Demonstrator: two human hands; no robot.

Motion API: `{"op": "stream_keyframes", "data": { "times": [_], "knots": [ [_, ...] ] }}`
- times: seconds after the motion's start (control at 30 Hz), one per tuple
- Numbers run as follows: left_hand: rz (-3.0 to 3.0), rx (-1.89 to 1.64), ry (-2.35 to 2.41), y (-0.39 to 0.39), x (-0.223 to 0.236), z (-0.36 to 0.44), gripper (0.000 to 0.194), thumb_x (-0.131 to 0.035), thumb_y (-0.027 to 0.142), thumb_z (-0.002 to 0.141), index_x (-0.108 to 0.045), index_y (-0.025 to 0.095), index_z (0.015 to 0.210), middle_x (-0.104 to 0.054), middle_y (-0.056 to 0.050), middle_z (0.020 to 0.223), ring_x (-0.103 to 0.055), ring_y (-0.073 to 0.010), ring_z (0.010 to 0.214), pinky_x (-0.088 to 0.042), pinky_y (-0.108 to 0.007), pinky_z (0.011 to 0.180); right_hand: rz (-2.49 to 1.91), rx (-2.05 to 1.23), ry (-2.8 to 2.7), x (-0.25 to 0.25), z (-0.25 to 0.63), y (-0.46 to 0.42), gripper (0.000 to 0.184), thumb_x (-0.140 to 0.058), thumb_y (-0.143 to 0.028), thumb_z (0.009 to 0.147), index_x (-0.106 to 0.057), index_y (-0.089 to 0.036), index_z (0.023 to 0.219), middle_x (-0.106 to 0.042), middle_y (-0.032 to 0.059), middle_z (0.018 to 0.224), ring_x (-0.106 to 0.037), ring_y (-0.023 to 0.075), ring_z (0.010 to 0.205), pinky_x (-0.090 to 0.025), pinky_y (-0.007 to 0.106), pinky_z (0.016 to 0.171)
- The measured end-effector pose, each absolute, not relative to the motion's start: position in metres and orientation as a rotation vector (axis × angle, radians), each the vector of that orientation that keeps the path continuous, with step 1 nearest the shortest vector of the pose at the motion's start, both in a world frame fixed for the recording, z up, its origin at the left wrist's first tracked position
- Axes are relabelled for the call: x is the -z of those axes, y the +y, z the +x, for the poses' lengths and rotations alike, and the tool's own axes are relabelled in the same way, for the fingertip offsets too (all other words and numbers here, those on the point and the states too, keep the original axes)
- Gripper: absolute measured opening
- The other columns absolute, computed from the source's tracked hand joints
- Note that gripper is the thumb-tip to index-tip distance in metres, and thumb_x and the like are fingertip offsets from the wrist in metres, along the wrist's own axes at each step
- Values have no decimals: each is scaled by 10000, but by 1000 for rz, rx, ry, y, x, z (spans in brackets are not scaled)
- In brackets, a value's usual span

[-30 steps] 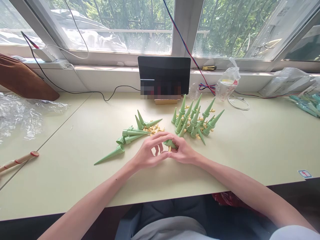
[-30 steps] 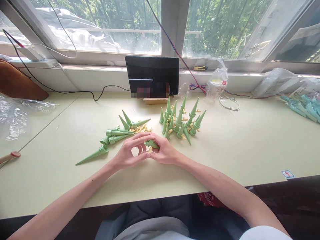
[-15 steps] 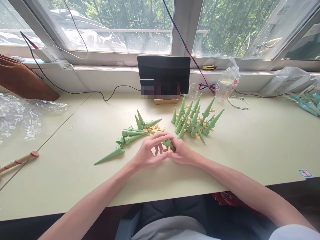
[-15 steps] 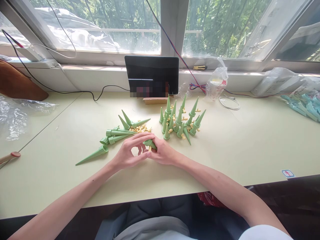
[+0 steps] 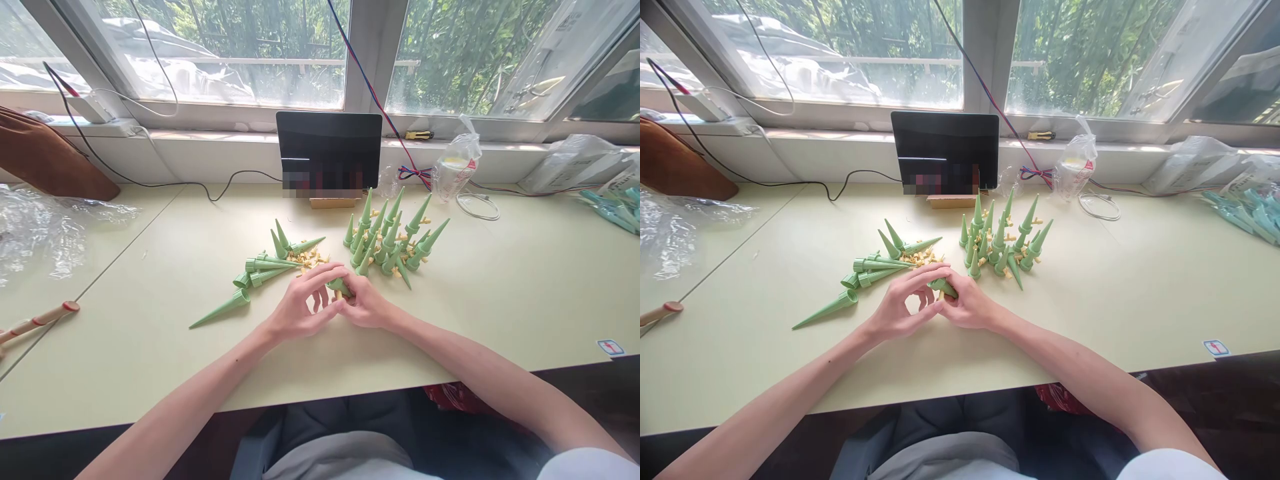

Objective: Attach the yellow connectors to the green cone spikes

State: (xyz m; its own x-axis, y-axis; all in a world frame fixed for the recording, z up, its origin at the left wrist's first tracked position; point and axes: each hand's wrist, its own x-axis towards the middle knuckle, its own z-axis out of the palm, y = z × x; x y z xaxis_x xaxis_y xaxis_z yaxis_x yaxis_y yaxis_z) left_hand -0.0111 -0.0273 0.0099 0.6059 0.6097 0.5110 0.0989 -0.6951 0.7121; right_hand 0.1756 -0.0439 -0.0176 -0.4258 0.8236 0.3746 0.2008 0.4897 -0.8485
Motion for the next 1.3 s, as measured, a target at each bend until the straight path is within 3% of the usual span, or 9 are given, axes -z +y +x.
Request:
{"op": "stream_keyframes", "data": {
  "times": [0.53,0.93,1.3],
  "knots": [
    [2207,-1024,542,-27,-8,-12,509,-621,185,873,-549,217,1376,-524,-185,1423,-603,-46,597,-566,-202,547,-819,-987,-1850,8,174,-44,255,-596,-197,824,-505,-176,1062,-308,-74,704,-268,72,553,-261,222,489],
    [2223,-1015,492,-26,-9,-13,525,-601,172,901,-513,228,1416,-514,-196,1433,-583,-42,588,-569,-219,574,-743,-1061,-1863,3,176,-43,231,-596,-220,894,-519,-180,1108,-468,4,908,-296,78,594,-287,227,489],
    [2265,-1044,487,-24,-8,-14,512,-636,167,876,-551,233,1377,-568,-168,1376,-572,-35,563,-557,-212,550,-770,-1087,-1849,3,177,-43,277,-632,-257,880,-538,-171,1126,-431,-30,831,-273,55,557,-265,211,468]
  ]
}}
